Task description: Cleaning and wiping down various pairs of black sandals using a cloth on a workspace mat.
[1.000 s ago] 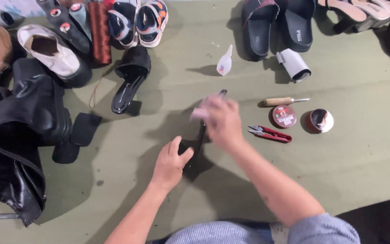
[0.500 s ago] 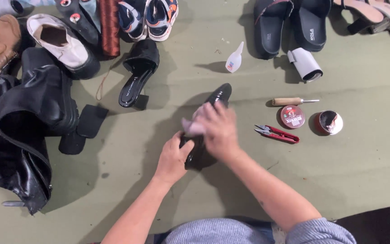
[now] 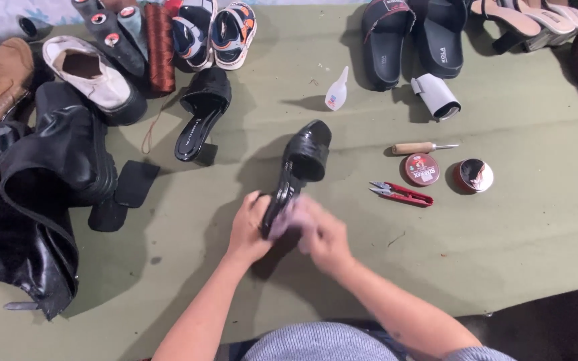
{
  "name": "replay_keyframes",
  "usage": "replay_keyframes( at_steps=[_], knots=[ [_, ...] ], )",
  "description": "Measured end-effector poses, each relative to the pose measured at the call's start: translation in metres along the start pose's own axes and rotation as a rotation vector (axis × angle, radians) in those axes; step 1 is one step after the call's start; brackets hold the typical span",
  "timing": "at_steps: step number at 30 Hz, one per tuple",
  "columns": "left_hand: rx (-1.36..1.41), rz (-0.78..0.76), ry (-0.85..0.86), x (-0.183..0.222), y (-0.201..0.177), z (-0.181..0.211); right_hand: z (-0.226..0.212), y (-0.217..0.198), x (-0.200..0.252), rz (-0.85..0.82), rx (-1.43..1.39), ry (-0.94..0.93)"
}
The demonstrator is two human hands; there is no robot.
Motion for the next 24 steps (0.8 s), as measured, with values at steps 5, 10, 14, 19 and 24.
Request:
replay_keyframes(
  at_steps=[5, 10, 14, 19, 24],
  knots=[
    [0.148, 0.073, 0.018, -0.008, -0.022, 0.039, 0.019, -0.005, -0.045, 0.135, 0.199, -0.021],
    [-0.173, 0.026, 0.150, 0.001, 0.022, 0.007, -0.057, 0.038, -0.021, -0.204, 0.479, -0.033],
    [-0.273, -0.079, 0.103, -0.005, 0.036, -0.018, -0.027, 0.044, -0.004, -0.104, 0.606, -0.088],
    [-0.118, -0.028, 0.015, -0.006, -0.021, 0.057, 0.016, 0.023, -0.008, -0.219, 0.539, 0.165],
    [-0.099, 0.018, -0.022, -0.006, -0.002, 0.031, 0.023, 0.011, -0.019, -0.215, 0.487, 0.319]
  ],
)
Point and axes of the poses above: each hand's wrist, its own x-axis away from the middle knuckle, its own y-axis out of the palm, z = x × y, the point moved 6 cm from there along -x, towards the middle knuckle, and after that the axes turned 14 degrees about -z, right-handed, at the moved point
